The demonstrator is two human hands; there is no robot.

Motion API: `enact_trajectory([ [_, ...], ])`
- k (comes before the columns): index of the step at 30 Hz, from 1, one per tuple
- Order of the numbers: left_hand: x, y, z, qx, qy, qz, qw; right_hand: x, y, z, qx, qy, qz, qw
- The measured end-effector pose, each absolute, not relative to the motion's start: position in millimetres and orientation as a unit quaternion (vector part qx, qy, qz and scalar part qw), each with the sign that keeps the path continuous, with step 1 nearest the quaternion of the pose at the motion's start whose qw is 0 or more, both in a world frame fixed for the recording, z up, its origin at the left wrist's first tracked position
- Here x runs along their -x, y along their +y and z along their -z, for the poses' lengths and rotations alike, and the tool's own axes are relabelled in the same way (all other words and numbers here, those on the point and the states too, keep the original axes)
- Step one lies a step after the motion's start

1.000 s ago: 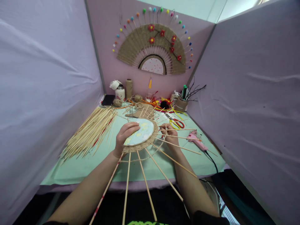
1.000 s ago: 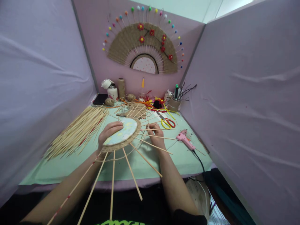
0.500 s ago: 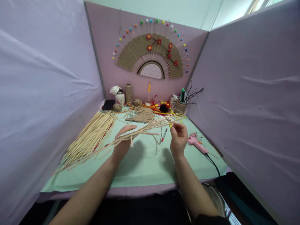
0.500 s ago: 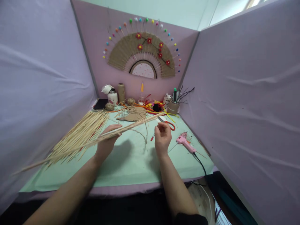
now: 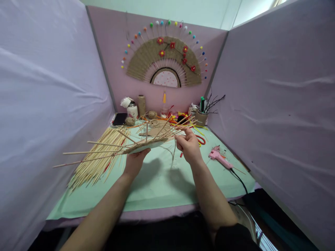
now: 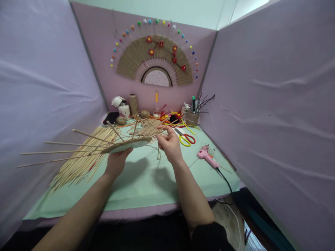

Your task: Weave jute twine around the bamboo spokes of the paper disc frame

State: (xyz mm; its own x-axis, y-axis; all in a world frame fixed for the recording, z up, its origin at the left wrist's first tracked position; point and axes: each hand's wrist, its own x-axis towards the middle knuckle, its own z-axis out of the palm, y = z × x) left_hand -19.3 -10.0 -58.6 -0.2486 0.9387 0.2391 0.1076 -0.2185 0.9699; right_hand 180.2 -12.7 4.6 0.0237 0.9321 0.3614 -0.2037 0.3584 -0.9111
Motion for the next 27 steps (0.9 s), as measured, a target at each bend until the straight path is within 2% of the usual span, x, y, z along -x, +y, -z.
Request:
enact_trajectory([
  [27, 20, -3, 69, -0.498, 0.487, -0.605, 0.385, -177, -3, 2, 0.335, -0.510, -0.473, 0.636],
])
